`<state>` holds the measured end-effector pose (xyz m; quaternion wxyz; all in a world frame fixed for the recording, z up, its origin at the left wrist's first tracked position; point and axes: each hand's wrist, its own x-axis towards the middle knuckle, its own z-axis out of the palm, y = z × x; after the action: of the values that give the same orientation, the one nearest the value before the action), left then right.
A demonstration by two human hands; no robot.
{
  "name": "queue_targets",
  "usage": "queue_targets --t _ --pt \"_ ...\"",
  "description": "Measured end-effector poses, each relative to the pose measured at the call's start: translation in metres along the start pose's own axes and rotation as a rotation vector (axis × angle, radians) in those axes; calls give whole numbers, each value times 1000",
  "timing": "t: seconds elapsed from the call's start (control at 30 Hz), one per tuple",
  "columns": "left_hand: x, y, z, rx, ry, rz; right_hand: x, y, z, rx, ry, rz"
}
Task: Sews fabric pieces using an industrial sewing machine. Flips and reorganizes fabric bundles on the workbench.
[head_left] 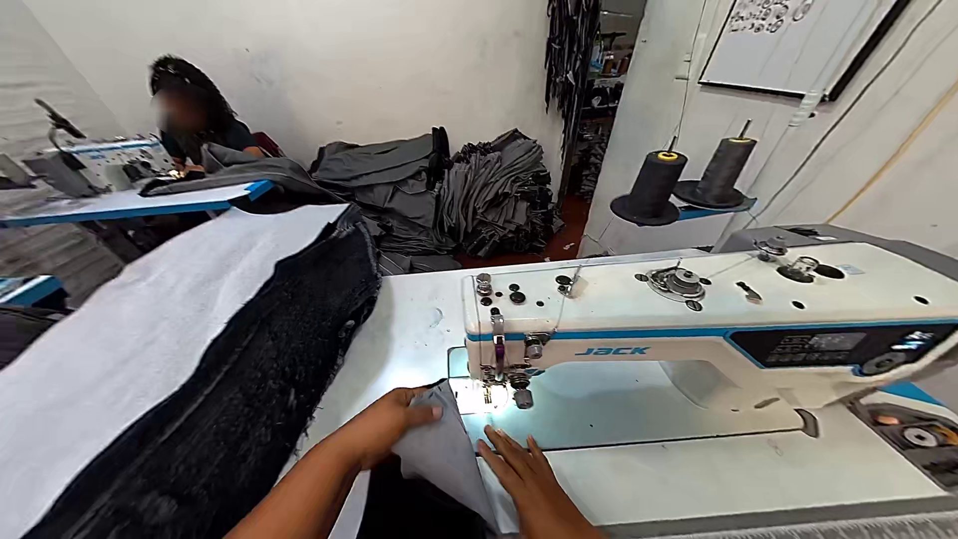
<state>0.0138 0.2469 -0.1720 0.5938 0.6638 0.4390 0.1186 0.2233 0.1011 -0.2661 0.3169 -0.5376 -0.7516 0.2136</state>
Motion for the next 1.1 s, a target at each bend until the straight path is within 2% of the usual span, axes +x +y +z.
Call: queue_targets --t 0.03,0.1,0.2,0.27,0.33,0.4,0.43,0.57,0.73,0.8,0.9,0.93,1.03,1.1 --pt "-22 6 -2 -97 -31 40 1 -1 -2 136 13 -36" --pt "-55 21 0 -109 -77 131 15 -5 -7 569 -21 -48" --pt "-79 43 3 114 -151 286 48 -34 -17 1185 -2 -23" --pt "-87 55 2 291 -158 382 61 -54 -23 1308 23 -32" --pt "-94 63 -3 439 -70 494 65 -70 -26 1350 72 -53" --pt "-93 65 -4 490 108 639 66 -82 -25 1331 162 -91" --pt "-90 65 -3 478 157 686 65 -86 -24 1274 211 -134" --pt "-75 59 2 410 162 775 59 -95 -28 1009 396 -226" --pt "-75 62 23 664 389 983 58 -89 -49 572 459 -381" --pt "-75 64 29 681 431 890 60 -90 -52 517 516 -390" --pt "-70 69 28 594 277 641 62 -87 -49 579 553 -308" --pt "-65 71 26 622 273 591 60 -85 -47 632 525 -248" --pt "-40 74 22 847 311 309 39 -74 -33 827 243 64" --pt "-10 50 28 995 240 79 6 -62 -8 933 -2 255"
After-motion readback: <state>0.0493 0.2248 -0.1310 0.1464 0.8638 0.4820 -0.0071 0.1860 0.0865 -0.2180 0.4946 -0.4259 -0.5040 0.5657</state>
